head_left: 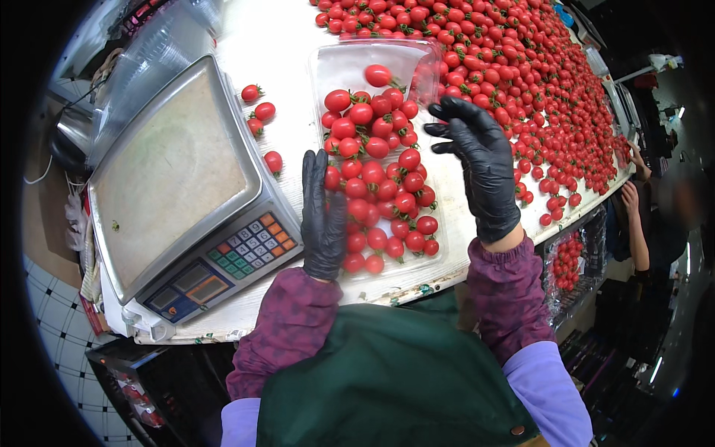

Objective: The person places cherry tomatoes into clear plastic containers, weighs them on a digital scale, and seals the containers with lids. The person repeats this process multiple times, handling tomatoes and containers by hand.

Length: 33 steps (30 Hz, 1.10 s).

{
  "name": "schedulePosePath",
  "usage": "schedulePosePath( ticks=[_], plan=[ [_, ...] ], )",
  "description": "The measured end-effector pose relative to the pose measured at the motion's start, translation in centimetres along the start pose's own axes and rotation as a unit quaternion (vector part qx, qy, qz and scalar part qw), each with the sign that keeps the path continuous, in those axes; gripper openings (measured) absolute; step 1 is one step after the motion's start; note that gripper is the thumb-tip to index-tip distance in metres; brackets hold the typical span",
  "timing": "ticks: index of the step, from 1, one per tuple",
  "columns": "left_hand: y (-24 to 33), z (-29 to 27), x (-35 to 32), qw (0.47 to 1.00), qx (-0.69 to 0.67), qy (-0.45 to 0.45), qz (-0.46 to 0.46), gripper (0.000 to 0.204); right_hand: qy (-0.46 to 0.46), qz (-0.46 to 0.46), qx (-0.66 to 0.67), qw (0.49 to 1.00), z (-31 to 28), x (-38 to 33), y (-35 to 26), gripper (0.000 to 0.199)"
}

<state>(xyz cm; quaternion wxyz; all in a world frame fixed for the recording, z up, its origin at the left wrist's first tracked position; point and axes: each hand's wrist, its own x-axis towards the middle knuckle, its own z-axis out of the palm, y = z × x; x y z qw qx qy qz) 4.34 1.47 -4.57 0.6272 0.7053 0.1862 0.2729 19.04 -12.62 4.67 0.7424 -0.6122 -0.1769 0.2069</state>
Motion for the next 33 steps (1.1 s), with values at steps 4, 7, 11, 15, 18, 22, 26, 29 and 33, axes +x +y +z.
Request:
schedulePosePath(
  ticks=[4,7,11,15,18,22,26,29,33],
  plan=[
    [-0.2,0.3,0.7,1.0,-0.007,0.01,0.001,0.061,-0.029,-0.09,-0.24,0.966,-3.8,-0.7,5.7,0.032],
    [-0.4,0.1,1.5,1.0,-0.015,0.003,0.017,0.059,-0.019,-0.073,-0.168,0.983,-3.4,-1.3,9.3,0.042],
    [0.0,0.5,2.4,0.996,-0.089,-0.006,-0.019,0.056,-0.003,-0.027,-0.076,0.997,-2.0,-1.0,9.2,0.044],
    [0.9,0.9,2.2,0.982,-0.179,0.003,-0.064,0.053,-0.027,-0.036,-0.122,0.992,-1.7,-1.0,8.6,0.049],
    [2.3,1.1,1.7,0.946,-0.295,0.021,-0.133,0.051,-0.033,0.093,0.094,0.991,-1.4,-1.4,7.5,0.056],
    [7.1,-0.7,0.8,0.824,-0.464,0.029,-0.326,0.037,-0.044,0.279,0.192,0.94,-1.3,-3.4,2.6,0.064],
    [11.1,-3.9,-4.6,0.786,-0.461,-0.059,-0.407,0.051,-0.052,0.42,0.207,0.882,-0.5,-8.8,-1.7,0.066],
    [12.1,-5.3,-7.9,0.785,-0.403,-0.098,-0.46,0.059,-0.069,0.427,0.148,0.89,-1.5,-12.8,-2.2,0.062],
    [11.6,-5.7,-9.3,0.78,-0.368,-0.156,-0.482,0.058,-0.076,0.425,0.104,0.896,-1.5,-15.7,-2.0,0.054]
  ],
)
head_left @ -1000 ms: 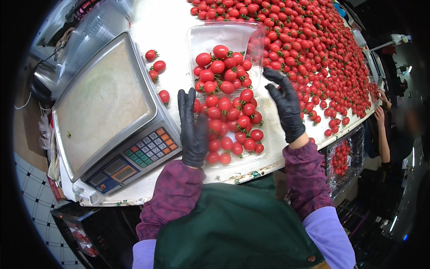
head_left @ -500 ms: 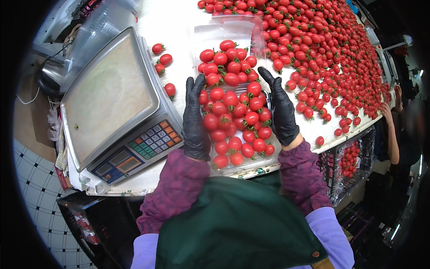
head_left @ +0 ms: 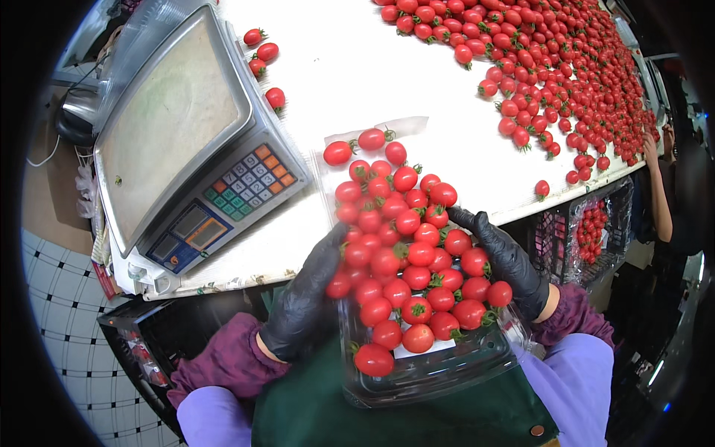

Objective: The person places cherry tomatoes into clear plastic containers, weighs them on a digital scale, and seals the containers with lids. The person repeats this process multiple times, handling tomatoes and containers by hand.

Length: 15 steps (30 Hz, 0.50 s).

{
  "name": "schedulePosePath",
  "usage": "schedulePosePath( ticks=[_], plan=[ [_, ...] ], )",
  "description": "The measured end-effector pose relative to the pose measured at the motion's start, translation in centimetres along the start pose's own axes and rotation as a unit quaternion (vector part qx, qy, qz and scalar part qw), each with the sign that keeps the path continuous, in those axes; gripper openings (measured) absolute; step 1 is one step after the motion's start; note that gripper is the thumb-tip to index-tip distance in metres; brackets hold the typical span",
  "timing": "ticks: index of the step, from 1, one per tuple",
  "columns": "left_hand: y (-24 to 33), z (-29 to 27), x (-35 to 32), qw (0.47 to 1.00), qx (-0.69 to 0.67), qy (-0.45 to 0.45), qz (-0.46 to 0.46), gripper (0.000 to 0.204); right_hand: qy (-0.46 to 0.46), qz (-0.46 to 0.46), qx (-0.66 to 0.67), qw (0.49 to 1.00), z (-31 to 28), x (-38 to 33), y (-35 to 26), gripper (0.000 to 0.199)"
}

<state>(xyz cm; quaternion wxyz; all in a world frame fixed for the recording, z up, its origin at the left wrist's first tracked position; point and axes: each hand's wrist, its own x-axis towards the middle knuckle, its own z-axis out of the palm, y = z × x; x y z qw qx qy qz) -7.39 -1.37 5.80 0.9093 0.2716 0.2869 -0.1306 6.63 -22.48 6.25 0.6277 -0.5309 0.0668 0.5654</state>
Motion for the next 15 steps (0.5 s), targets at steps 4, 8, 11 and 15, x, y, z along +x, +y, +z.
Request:
schedulePosePath(
  ticks=[4,8,11,15],
  plan=[
    [0.4,-0.2,-0.8,0.985,0.171,0.021,0.01,0.059,-0.025,0.008,0.055,0.998,2.3,-0.9,-2.8,0.048],
    [-0.5,-1.1,-0.7,0.985,0.168,0.03,0.0,0.061,0.026,0.04,0.038,0.998,0.7,-0.9,-0.9,0.052],
    [-0.1,-1.0,-0.5,0.99,0.135,0.031,-0.021,0.06,0.058,0.012,-0.041,0.997,-0.1,-0.1,0.8,0.055],
    [1.0,0.1,-2.0,0.971,0.236,0.027,0.022,0.053,0.01,-0.028,-0.016,0.999,1.7,-1.8,-2.0,0.056]
  ],
)
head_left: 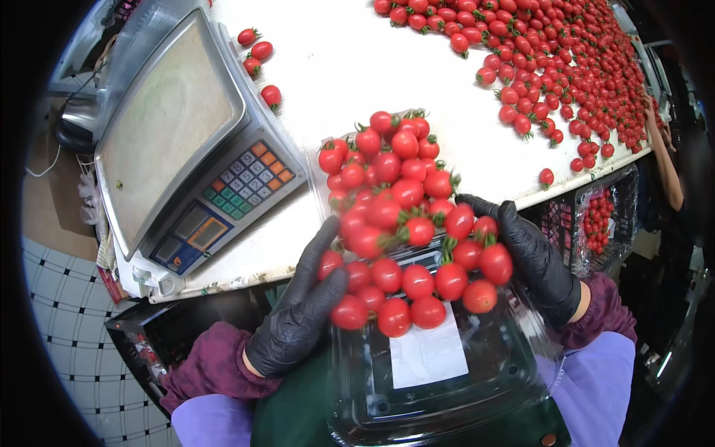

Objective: The person places cherry tomatoes into clear plastic containers, weighs them on a digital scale, and seals the containers with lids. The person repeats this process multiple times, handling tomatoes and containers by hand.

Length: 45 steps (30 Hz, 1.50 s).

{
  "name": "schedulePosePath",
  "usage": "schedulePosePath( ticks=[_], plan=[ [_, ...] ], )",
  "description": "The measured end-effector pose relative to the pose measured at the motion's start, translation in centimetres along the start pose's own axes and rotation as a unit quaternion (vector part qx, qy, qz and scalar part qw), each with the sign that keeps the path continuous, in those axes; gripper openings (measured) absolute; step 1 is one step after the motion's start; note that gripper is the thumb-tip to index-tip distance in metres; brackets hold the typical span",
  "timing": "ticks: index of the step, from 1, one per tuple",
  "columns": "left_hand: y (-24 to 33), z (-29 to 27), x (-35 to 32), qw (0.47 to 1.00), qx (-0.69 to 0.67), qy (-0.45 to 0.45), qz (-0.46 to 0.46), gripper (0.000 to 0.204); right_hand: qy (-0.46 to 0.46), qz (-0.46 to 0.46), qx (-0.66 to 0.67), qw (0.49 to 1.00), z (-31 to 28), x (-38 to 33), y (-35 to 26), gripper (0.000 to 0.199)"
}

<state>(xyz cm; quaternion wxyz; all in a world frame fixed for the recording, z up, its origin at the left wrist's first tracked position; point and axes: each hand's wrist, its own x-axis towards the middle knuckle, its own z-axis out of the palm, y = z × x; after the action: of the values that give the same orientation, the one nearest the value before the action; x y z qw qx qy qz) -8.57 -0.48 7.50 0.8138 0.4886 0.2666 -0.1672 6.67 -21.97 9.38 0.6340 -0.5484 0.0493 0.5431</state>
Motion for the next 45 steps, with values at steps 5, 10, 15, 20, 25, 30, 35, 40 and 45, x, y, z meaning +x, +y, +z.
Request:
schedulePosePath(
  ticks=[5,10,15,20,25,30,35,40,45],
  plan=[
    [-0.1,-1.1,1.6,0.992,0.123,-0.002,0.036,0.056,0.024,0.042,-0.043,0.998,-0.5,1.4,1.1,0.054],
    [1.1,-0.2,0.4,0.998,-0.066,0.005,-0.01,0.059,0.008,0.024,-0.043,0.999,-0.1,1.0,-0.5,0.053],
    [-0.3,-1.6,2.1,1.0,0.025,-0.008,0.013,0.064,-0.008,0.032,-0.07,0.997,-1.4,2.2,1.8,0.051],
    [2.3,-2.6,2.6,0.921,0.387,-0.027,-0.039,0.078,-0.059,0.01,-0.25,0.966,-3.0,2.6,0.9,0.054],
    [2.0,-2.5,4.0,0.718,0.654,0.049,0.234,0.053,0.031,-0.209,-0.612,0.762,-3.4,2.9,-0.9,0.032],
    [2.5,-1.6,4.7,0.7,0.688,0.012,0.191,0.05,0.151,-0.312,-0.656,0.671,-2.4,5.4,0.5,0.042],
    [2.3,-2.4,4.5,0.765,0.597,0.012,0.242,0.044,0.122,-0.311,-0.664,0.67,-2.7,6.2,1.1,0.045],
    [3.7,-4.5,5.6,0.858,0.455,0.026,0.239,0.038,0.115,-0.338,-0.596,0.719,-2.6,5.1,0.5,0.05],
    [4.0,-3.2,7.8,0.829,0.445,0.053,0.334,0.055,0.12,-0.339,-0.59,0.723,-1.6,4.4,0.2,0.045]
  ],
)
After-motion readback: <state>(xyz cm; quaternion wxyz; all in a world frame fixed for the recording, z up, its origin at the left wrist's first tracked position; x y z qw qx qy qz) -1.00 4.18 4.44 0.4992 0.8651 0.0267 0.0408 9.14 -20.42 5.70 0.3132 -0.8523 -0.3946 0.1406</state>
